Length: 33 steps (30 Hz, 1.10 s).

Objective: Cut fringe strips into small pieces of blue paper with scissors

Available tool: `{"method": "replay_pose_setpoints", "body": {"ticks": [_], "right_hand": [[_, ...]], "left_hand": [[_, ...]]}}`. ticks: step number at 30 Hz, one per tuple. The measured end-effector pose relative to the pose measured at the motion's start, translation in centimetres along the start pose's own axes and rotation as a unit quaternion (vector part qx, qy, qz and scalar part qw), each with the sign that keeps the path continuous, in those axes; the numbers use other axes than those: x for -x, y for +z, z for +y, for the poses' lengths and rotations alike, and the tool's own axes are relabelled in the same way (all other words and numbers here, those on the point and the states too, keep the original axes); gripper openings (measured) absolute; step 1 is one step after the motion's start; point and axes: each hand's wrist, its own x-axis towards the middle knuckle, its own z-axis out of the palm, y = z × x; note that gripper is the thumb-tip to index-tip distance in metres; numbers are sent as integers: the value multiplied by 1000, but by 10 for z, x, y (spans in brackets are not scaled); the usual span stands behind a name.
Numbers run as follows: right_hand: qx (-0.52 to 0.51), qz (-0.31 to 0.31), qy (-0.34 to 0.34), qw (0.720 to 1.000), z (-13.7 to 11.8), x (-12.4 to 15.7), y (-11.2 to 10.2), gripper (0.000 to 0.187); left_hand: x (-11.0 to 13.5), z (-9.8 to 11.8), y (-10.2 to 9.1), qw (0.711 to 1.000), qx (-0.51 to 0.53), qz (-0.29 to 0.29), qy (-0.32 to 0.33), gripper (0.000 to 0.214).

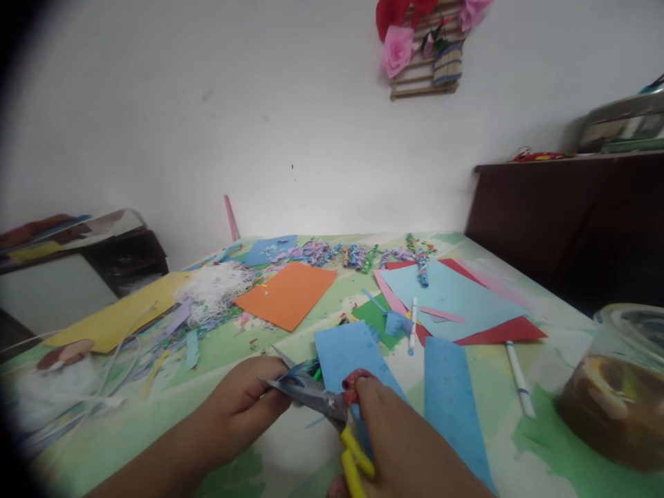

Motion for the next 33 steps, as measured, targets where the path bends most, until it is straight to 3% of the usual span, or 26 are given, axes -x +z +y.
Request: {"method": "replay_pose_setpoints", "body": {"ticks": [4,10,15,20,28,30,33], "right_hand": [[20,4,10,1000,-2,-1,0,67],[10,35,23,999,0,-2,2,58],[9,37,25,999,0,-2,3,55],[2,26,14,1000,0,-3,3,48],[-4,56,-19,998,9,-5,3,49],[-17,55,-11,998,9,-5,3,45],[-41,44,-3,998,9,-3,1,53]], "left_hand": [[-1,1,-2,1000,14,-10,-6,21],[-1,2,-6,987,117,-42,-102,16],[0,-6,-4,936,285,-87,-187,21],[3,-15,-5,876,423,-105,-206,32],[3,-21,-4,785,552,-158,-232,27],[3,-21,-4,788,549,-146,-238,26],[2,-14,-7,850,469,-62,-232,21]]}}
